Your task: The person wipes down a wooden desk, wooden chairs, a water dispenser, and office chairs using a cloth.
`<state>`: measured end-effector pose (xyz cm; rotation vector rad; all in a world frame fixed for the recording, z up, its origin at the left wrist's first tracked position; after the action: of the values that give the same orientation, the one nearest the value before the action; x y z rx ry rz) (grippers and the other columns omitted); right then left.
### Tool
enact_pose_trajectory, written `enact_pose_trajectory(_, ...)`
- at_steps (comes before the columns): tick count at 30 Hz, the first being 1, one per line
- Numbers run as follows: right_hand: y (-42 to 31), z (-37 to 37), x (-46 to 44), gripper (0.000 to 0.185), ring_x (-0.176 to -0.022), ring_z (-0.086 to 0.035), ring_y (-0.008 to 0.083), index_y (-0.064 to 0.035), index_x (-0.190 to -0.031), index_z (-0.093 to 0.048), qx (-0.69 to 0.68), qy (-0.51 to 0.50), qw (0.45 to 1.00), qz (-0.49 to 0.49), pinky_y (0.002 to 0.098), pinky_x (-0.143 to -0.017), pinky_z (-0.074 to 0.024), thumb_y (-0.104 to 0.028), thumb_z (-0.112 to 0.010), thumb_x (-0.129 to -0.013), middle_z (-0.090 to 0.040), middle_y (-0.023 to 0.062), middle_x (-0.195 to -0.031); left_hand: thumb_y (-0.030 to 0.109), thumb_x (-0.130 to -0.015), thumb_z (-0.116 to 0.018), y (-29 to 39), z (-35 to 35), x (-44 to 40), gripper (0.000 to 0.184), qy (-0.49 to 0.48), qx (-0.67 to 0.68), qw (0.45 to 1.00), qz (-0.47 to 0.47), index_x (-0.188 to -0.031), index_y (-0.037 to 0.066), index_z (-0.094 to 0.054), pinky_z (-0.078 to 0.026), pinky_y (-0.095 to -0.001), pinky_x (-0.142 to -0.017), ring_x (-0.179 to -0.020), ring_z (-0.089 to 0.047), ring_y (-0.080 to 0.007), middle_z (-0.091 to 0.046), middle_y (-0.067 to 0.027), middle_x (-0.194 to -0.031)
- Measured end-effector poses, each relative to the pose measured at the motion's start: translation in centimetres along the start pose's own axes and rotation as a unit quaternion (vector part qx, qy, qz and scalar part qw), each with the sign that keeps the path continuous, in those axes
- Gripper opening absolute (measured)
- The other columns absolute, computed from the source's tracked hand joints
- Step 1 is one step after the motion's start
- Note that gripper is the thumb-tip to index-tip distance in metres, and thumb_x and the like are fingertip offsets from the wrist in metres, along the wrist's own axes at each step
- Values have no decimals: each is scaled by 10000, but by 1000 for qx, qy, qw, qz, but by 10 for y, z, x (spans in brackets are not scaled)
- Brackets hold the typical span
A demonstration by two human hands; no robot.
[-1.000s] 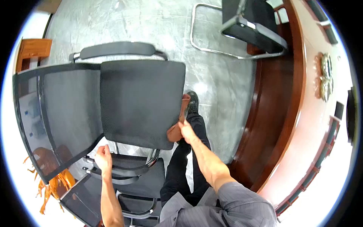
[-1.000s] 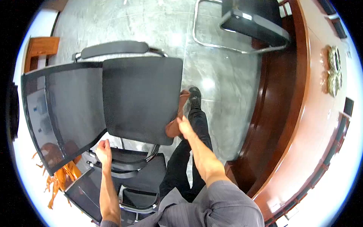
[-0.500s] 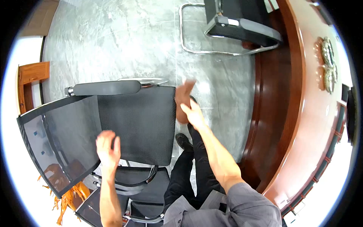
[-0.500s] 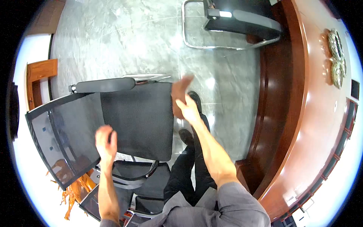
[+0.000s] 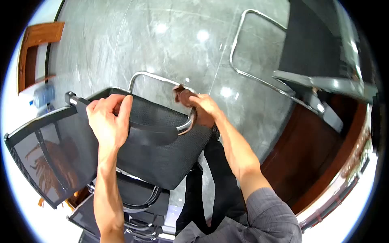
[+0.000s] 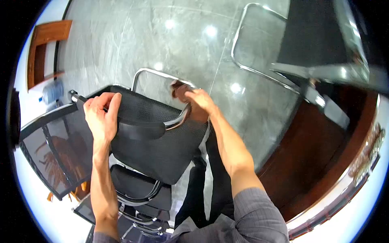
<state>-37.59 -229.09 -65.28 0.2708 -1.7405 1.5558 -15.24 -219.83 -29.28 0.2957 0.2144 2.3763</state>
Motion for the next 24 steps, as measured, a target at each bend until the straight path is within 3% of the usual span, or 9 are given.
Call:
enact_pose_trajectory(3,53,-2,-48,539,-865,-683,362,39,-995,-708,30,-15,999,32,454,-818,-511,-488,-599,-990,-702,261,-901,192,-962,-683,3,-3,-4,156,-4,-25,998,-59,-945,60,-764,-412,-371,-945,-740,-588,-248,-668,-68,-776)
enact_pose_trajectory(5,102,-3,-70,515,-889,-667,250,29,-1107,-719,219,88,971,40,420,-834,-514,-460,-642,-964,-742,160,-931,169,-968,-663,2,-2,-4,151,-4,-30,997,-75,-952,53,-760,-410,-371,-933,-730,-585,-238,-668,-64,-777)
enact_pose_trajectory(8,151,-4,-75,471,-873,-666,225,28,-1096,-705,184,139,971,-66,416,-820,-524,-426,-619,-1002,-726,138,-887,144,-961,-660,6,0,-5,137,-1,-28,995,-99,-958,43,-752,-407,-376,-910,-713,-573,-230,-662,-57,-770)
enact_pose_trajectory(9,146,-8,-72,471,-873,-666,225,28,-1096,-705,185,135,971,-66,416,-820,-524,-426,-619,-1002,-726,138,-887,145,-956,-666,4,-2,-5,130,1,-31,995,-100,-944,46,-748,-404,-374,-904,-711,-570,-230,-656,-57,-762)
enact_pose_trajectory(12,122,-12,-33,410,-838,-643,155,19,-1027,-719,-89,92,992,-19,375,-790,-527,-368,-589,-1062,-674,89,-821,150,-954,-667,6,2,-2,124,-4,-22,995,-96,-936,56,-746,-402,-377,-900,-716,-577,-230,-656,-52,-759)
enact_pose_trajectory(13,114,-10,-25,401,-1023,-629,469,-4,-1075,-680,35,67,997,11,508,-891,-495,-387,-567,-1034,-692,258,-1044,159,-954,-667,7,2,-3,127,5,-24,995,-101,-931,62,-746,-401,-382,-897,-720,-582,-235,-659,-49,-759)
enact_pose_trajectory(15,54,-6,2,390,-1082,-605,456,-31,-1044,-683,164,68,983,37,528,-916,-497,-399,-555,-1030,-643,244,-1099,169,-955,-667,9,2,-5,131,20,-12,994,-111,-926,68,-746,-400,-388,-895,-724,-587,-241,-663,-46,-760)
enact_pose_trajectory(18,-34,1,55,335,-1030,-616,427,-27,-1000,-660,152,45,982,103,509,-882,-503,-353,-591,-1021,-637,207,-1043,207,-960,-662,7,3,-3,165,16,-36,994,-105,-892,80,-744,-398,-406,-900,-764,-620,-260,-686,-51,-776)
enact_pose_trajectory(24,-120,9,121,278,-890,-625,380,-24,-852,-620,169,78,947,262,476,-792,-510,-260,-663,-993,-600,169,-881,266,-960,-665,3,2,-3,220,49,-45,992,-110,-844,97,-745,-402,-423,-925,-776,-635,-273,-694,-51,-768)
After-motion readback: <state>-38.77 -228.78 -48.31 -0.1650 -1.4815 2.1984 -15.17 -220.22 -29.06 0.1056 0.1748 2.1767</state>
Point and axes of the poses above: each hand's wrist, its own x-axis away from the middle knuckle, its own z-axis out of the back of the hand, y = z × x, the point moved 5 cm from there along -x, towards the middle knuckle
